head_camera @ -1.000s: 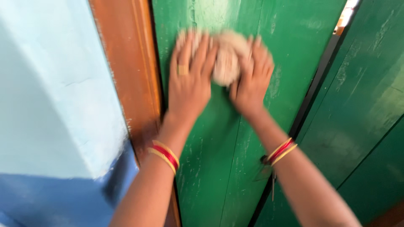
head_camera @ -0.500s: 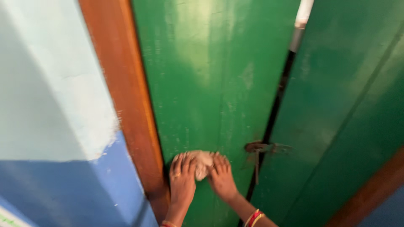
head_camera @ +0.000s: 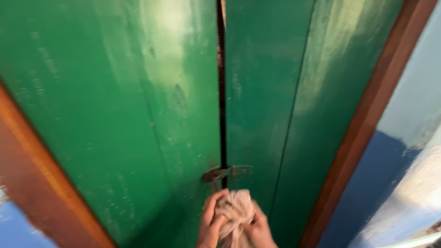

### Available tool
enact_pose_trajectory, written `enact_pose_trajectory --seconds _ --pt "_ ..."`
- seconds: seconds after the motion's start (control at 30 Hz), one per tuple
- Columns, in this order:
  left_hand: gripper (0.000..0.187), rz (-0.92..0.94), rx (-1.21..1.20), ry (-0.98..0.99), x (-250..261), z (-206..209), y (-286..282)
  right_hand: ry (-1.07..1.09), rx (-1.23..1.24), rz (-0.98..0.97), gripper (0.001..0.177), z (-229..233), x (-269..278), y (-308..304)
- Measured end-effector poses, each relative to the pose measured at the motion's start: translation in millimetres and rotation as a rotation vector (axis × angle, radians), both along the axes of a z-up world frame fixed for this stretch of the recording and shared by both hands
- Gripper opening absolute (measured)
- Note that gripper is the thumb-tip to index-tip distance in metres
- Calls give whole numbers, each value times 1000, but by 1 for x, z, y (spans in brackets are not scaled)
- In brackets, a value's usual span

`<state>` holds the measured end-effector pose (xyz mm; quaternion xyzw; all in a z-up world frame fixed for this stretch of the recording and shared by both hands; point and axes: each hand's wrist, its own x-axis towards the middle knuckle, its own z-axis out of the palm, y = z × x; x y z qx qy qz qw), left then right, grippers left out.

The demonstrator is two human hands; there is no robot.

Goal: The person wipes a green wooden door with a cloth, moving systematically from the top to the bottom and across the surface. The person uses both hands to hold the cloth and apply pressure while cleaning the door panels and frame.

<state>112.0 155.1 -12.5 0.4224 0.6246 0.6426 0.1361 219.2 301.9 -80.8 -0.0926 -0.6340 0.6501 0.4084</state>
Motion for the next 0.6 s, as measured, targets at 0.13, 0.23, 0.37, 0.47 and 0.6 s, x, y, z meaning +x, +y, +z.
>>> enact_pose_trajectory --seconds 0.13,0.23,0.37,0.47,0.6 --pt "58 138 25 -129 24 55 49 210 -395 -214 58 138 68 49" --pt "58 106 0 -44 37 72 81 505 -200 -407 56 227 106 90" --pt "60 195 -228 308 51 97 125 824 307 -518 68 276 124 171" --pt "67 305 -228 605 55 123 149 665 524 -686 59 308 115 240" --pt "77 352 -185 939 57 159 167 82 1339 -1230 32 356 109 271"
